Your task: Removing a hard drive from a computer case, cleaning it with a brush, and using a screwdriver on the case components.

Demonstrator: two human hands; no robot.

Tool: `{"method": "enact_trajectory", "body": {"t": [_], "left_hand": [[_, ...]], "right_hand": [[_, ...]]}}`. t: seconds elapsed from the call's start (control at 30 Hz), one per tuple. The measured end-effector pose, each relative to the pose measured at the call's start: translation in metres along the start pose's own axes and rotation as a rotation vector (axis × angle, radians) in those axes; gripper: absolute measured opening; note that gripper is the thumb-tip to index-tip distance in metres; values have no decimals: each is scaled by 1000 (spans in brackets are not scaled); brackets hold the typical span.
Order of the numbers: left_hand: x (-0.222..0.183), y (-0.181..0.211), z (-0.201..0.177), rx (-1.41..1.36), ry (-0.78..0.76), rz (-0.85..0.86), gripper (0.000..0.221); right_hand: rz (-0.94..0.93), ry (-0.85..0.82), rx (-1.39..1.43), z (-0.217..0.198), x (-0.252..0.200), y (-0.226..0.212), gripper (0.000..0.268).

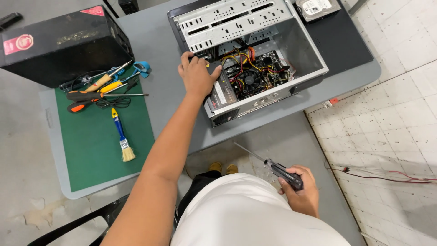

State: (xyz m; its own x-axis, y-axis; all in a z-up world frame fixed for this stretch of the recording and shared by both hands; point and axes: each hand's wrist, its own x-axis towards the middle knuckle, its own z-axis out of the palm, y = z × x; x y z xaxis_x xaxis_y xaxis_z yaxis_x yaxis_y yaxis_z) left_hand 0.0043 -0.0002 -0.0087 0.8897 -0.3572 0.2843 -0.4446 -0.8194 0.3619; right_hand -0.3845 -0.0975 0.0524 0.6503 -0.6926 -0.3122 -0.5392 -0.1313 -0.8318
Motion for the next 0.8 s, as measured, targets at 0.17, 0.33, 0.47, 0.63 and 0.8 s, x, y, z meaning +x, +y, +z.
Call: {"method": "enact_trajectory", "body": {"t": [0.17,0.33,0.47,0.63,0.8], "left_hand": [[0,0,2,0,34,10,44],[1,-1,7,-12,74,14,41],[2,-2,9,-2,82,26,40],[-2,-1,4,-5,42,17,40],[0,0,5,0,71,24,38]], "right_hand": [[-10,155,257,10,-7,-11,23],[-192,276,289,6,13,2,25],[-454,61,797,10,69,-8,15],[-452,-176,102,73,127,-18,19],[-308,-177,-111,120,151,-44,31]]}}
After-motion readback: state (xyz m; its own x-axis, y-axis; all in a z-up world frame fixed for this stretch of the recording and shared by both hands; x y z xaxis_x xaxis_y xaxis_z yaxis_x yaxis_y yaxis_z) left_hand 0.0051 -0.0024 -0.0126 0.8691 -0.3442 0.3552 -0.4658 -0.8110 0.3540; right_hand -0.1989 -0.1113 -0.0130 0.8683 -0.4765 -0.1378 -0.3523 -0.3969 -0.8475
